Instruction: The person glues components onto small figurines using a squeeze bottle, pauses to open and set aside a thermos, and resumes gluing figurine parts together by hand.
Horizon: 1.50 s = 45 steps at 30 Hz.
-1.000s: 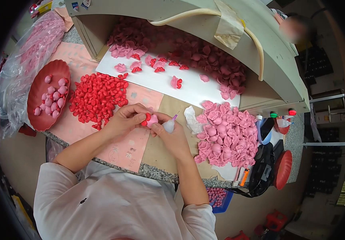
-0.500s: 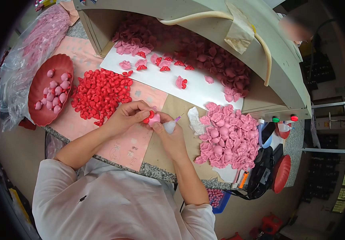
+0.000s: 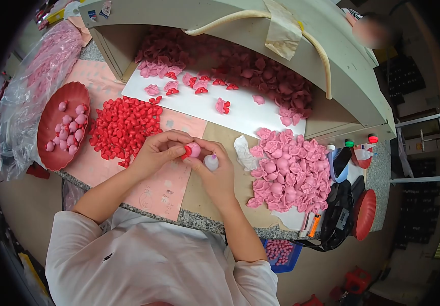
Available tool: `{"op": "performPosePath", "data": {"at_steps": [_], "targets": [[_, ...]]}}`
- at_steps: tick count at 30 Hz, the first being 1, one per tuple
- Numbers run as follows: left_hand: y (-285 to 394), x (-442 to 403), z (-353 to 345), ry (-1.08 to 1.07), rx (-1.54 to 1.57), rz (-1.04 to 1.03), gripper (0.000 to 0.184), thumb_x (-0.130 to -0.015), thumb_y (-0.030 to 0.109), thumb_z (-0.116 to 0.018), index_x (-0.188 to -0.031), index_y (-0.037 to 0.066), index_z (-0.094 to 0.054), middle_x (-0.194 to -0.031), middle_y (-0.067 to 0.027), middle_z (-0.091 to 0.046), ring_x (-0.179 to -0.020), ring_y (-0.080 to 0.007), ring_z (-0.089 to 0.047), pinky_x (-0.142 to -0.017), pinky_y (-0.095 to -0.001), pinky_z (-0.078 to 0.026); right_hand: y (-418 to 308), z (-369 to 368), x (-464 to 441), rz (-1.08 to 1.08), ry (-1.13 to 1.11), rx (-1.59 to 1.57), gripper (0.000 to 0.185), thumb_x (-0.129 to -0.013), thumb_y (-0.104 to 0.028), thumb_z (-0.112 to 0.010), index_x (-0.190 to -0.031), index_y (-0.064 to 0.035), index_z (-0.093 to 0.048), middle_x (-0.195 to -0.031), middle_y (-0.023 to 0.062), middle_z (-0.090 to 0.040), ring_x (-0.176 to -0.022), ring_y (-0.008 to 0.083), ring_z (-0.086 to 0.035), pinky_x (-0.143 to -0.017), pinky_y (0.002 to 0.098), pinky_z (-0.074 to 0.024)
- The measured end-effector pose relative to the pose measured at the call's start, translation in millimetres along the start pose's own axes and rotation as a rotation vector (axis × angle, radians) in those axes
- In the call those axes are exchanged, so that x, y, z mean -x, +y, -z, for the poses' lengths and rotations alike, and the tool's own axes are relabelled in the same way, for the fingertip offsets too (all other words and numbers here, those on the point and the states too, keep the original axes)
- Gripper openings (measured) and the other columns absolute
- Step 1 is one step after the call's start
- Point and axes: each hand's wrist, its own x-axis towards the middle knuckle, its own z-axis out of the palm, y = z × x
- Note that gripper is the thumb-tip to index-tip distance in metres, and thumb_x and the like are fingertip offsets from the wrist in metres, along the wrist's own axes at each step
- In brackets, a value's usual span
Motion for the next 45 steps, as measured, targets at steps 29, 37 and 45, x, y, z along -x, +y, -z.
{"op": "performPosePath", "data": {"at_steps": [29,37,45], "targets": [[-12,-4,4,0.019,0.280,0.197,0.026,-0.090,0.011,-0.058,-0.115,0.003,-0.058,-0.110,-0.0096,-0.060,-0.098,-0.0204,-0.061,-0.083,-0.0393,-0.056,-5,3,-1,0.064,0.073,0.082,0.036,-0.076,0.005,-0.069,-0.110,-0.0014,-0.063,-0.103,0.0033,-0.055,-0.086,0.0102,-0.056,-0.076,0.0224,-0.0484],[-14,-3,4,0.015,0.151,0.148,0.025,-0.088,0.006,-0.059,-0.113,0.002,-0.059,-0.109,-0.0090,-0.060,-0.098,-0.0173,-0.060,-0.083,-0.0342,-0.055,-5,2,0,0.103,0.065,0.142,0.036,-0.076,0.004,-0.069,-0.110,-0.0012,-0.063,-0.103,0.0037,-0.054,-0.085,0.0102,-0.055,-0.076,0.0231,-0.0479],[-17,-4,6,0.005,0.158,0.140,0.023,-0.089,0.005,-0.058,-0.111,0.001,-0.059,-0.111,-0.0099,-0.059,-0.100,-0.0196,-0.060,-0.085,-0.0355,-0.055,-10,5,-1,-0.052,0.008,-0.029,0.030,-0.083,-0.005,-0.065,-0.112,0.0019,-0.060,-0.100,0.0045,-0.058,-0.078,0.0093,-0.054,-0.067,0.0214,-0.0454]]}}
